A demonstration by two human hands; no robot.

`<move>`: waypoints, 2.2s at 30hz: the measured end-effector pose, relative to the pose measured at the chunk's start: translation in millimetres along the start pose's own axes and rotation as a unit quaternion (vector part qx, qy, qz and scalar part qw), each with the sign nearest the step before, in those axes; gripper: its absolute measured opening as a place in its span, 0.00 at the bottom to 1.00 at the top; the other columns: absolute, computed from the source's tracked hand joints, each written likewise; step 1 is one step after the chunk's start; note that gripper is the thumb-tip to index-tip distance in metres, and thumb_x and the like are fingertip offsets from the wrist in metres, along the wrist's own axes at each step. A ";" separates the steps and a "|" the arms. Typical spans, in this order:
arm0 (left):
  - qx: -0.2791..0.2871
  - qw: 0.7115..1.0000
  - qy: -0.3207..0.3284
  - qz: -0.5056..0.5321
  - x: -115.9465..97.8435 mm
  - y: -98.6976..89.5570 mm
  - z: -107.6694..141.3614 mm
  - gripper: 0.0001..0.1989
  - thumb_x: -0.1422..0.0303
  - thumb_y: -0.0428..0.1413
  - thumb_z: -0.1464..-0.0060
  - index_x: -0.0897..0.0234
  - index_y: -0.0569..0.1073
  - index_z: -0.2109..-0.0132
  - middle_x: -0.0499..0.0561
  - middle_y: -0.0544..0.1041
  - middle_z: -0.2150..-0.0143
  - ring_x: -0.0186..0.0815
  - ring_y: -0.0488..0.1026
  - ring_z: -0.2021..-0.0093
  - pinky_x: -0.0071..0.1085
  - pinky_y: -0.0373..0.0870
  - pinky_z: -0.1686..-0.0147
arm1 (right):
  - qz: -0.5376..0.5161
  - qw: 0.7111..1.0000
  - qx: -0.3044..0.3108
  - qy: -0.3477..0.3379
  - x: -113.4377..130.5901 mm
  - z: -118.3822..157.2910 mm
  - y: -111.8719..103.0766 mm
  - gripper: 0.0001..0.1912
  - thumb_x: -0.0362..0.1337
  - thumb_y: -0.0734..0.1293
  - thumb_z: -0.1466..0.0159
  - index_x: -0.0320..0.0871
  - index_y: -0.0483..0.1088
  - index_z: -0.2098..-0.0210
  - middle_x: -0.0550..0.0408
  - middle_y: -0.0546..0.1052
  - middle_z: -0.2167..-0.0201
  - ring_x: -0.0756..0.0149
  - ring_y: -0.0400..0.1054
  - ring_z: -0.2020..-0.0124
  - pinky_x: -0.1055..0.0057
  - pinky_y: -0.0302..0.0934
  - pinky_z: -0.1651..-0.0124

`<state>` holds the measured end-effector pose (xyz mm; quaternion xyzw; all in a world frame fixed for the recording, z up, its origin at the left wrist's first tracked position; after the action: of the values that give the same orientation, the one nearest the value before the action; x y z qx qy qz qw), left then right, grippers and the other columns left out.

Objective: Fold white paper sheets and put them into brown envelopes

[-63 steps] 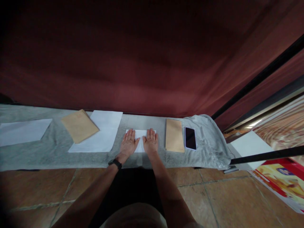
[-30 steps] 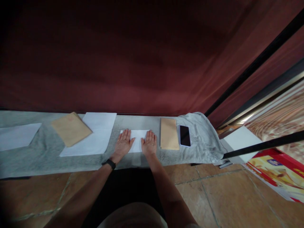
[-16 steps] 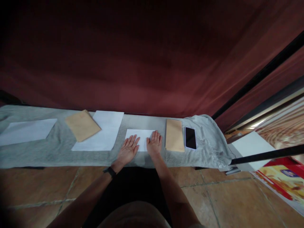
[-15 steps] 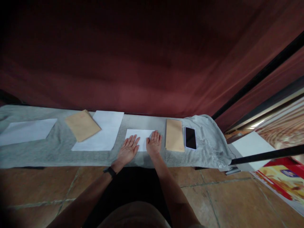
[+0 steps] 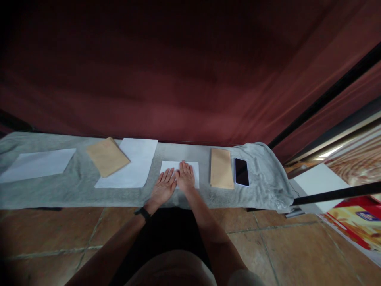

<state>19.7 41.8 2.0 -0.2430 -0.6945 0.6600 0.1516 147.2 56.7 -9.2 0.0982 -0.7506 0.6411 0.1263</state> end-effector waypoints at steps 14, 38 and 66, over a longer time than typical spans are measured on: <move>-0.006 1.000 -0.002 0.005 -0.9 -2.6 0.1 0.29 0.58 0.38 0.29 0.60 0.57 0.27 0.53 0.54 0.24 0.44 0.47 0.24 0.47 0.45 0.26 | 0.062 0.991 -0.111 0.052 -35.9 23.7 -3.6 0.33 0.47 0.53 0.25 0.27 0.56 0.30 0.33 0.60 0.30 0.49 0.55 0.29 0.50 0.49 0.30; -0.003 1.000 0.008 0.012 1.5 1.3 0.6 0.29 0.64 0.41 0.32 0.60 0.56 0.26 0.54 0.53 0.24 0.44 0.46 0.24 0.49 0.45 0.27 | 0.002 1.000 -0.019 -0.012 13.3 63.7 -7.4 0.28 0.42 0.51 0.24 0.34 0.59 0.30 0.43 0.59 0.28 0.56 0.53 0.27 0.57 0.45 0.27; -0.003 0.996 0.067 0.051 -44.8 9.9 -52.6 0.28 0.60 0.38 0.30 0.61 0.59 0.28 0.51 0.59 0.26 0.40 0.50 0.25 0.46 0.46 0.27 | 0.059 0.992 -0.104 0.035 -23.6 95.5 -27.1 0.30 0.42 0.55 0.25 0.32 0.57 0.29 0.36 0.61 0.30 0.50 0.56 0.29 0.50 0.48 0.29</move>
<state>86.4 62.2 1.5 -0.3218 -0.6716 0.6472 0.1630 171.9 -42.2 -5.2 0.0174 -0.8126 0.5692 0.1239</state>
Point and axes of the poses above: each hand's wrist, its own z-axis away from the middle knuckle, its own y-axis out of the palm, x = y × z, the point moved 4 cm from there along -z, towards the middle knuckle
